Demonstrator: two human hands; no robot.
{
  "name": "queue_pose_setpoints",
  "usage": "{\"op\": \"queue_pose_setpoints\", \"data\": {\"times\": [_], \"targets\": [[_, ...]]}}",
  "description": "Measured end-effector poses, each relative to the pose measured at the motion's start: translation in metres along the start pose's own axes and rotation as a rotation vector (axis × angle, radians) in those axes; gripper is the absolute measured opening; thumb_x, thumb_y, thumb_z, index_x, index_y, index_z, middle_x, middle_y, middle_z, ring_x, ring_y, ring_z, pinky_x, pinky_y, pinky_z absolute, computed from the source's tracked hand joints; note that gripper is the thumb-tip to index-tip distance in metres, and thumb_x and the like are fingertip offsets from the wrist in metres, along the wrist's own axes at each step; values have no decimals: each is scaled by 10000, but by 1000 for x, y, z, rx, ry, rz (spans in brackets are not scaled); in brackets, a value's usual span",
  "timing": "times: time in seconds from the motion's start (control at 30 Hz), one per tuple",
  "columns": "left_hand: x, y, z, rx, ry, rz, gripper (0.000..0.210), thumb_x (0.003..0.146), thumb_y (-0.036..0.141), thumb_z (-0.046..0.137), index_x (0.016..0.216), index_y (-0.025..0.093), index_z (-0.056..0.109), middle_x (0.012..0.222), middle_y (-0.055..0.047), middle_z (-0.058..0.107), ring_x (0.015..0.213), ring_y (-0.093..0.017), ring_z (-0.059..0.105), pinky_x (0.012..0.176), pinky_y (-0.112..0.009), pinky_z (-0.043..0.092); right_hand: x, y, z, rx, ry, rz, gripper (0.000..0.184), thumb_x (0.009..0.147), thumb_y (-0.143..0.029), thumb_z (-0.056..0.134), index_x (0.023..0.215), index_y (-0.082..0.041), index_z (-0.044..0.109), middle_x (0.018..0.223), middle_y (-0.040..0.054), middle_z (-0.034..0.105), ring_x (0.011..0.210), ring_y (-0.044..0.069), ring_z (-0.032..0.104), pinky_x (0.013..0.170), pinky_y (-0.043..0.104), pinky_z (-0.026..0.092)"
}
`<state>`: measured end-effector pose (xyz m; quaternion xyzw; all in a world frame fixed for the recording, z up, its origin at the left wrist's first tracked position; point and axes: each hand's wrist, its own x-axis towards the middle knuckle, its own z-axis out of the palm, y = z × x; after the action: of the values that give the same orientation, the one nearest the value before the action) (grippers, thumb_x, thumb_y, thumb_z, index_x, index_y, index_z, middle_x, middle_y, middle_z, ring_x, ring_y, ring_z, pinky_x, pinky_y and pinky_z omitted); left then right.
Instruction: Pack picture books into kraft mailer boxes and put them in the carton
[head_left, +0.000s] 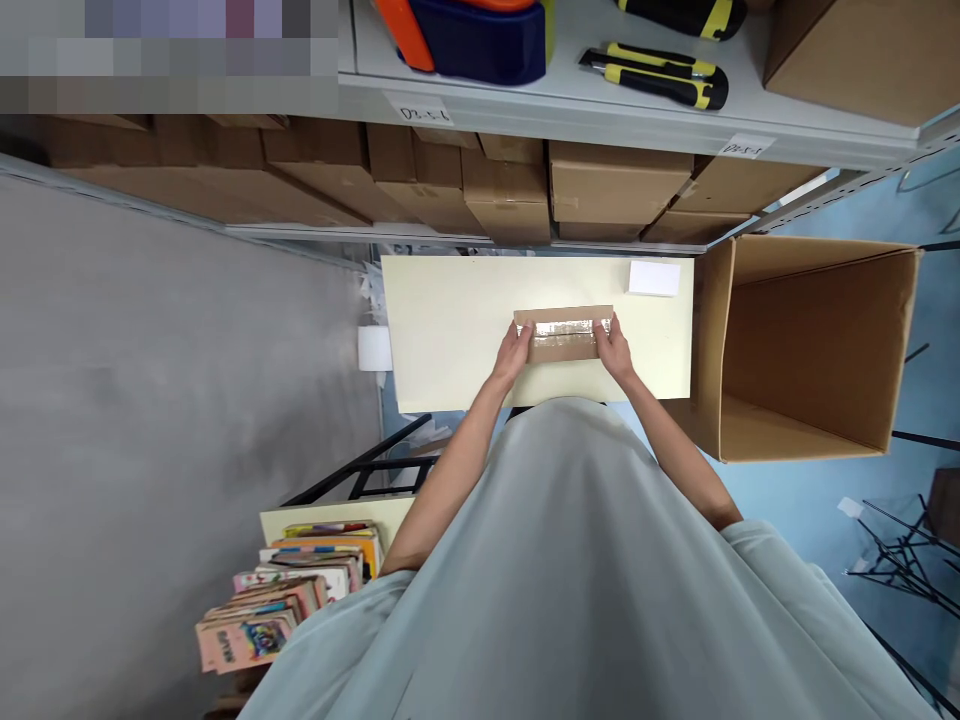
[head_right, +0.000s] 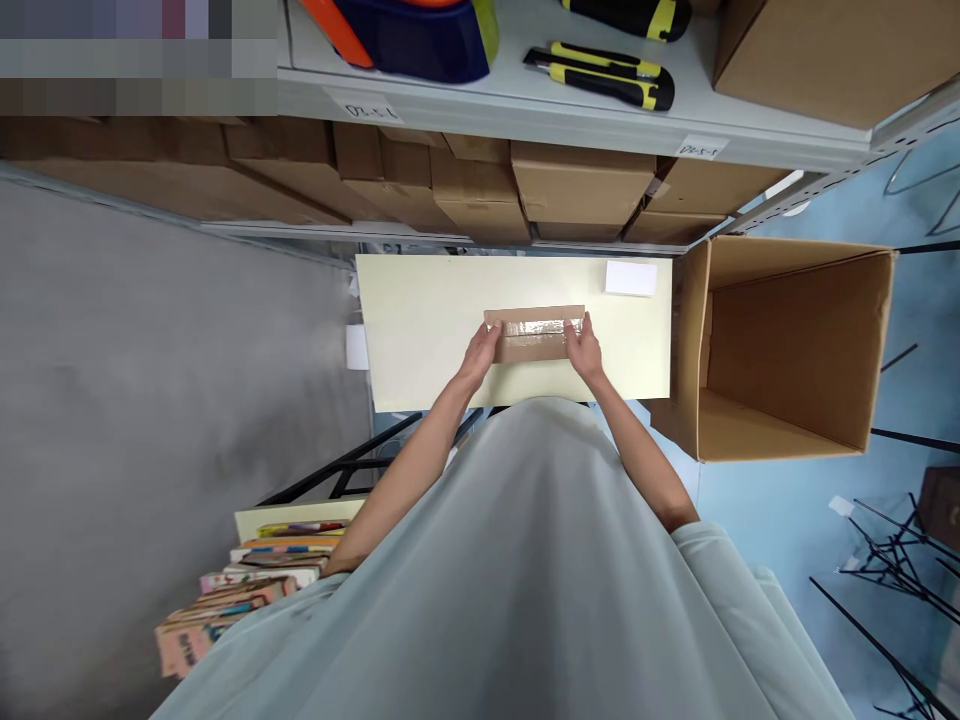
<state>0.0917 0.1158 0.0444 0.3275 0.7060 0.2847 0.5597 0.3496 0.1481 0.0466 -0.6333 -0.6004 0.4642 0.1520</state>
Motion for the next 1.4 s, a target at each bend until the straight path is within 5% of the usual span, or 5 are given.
{"op": "queue_pose_setpoints", "data": {"times": [0.17, 0.4, 0.67, 1.23, 1.4], "targets": [[-2, -1, -12, -14, 66, 40, 811, 1074, 819, 321, 1342, 166, 722, 1473, -167, 729, 1453, -345, 624, 1303, -484, 419, -5, 4, -17, 181, 52, 212, 1062, 995, -918, 378, 1711, -137, 441, 1702, 196, 538, 1552, 382, 548, 1319, 546, 418], [-45, -14, -21, -136, -108, 60, 858, 1054, 848, 306, 1460, 190, 677, 1519, -167, 702, 1392, -327, 666, 1186, -472, 543, -45, 14, -23, 266, -56, 70, 1040, 884, -848, 675, 1692, -231, 459, 1625, 165, 613, 1454, 341, 621, 1233, 541, 523], [-18, -24, -22, 15, -78, 57, 690, 963, 706, 624, 1424, 207, 745, 1426, -156, 729, 1333, -344, 680, 1159, -470, 553, -27, 10, -32, 52, 21, 103, 712, 975, -817, 495, 1246, -219, 769, 1125, 123, 816, 954, 299, 746, 977, 478, 633], [-35, -53, -22, -129, -133, -46, 753, 1000, 733, 510, 1476, 162, 631, 1567, -198, 662, 1369, -313, 691, 1185, -483, 554, -51, 44, -20, 389, -120, 159, 781, 821, -693, 795, 1408, -188, 699, 1482, 172, 720, 1245, 326, 737, 1140, 538, 593], [-39, -28, -34, -100, -49, 101, 742, 988, 768, 559, 1380, 167, 749, 1463, -160, 741, 1335, -341, 692, 1174, -492, 536, -57, 12, -35, 331, -106, 105, 752, 785, -719, 835, 1328, -211, 725, 1164, 90, 810, 987, 269, 751, 932, 415, 636]]}}
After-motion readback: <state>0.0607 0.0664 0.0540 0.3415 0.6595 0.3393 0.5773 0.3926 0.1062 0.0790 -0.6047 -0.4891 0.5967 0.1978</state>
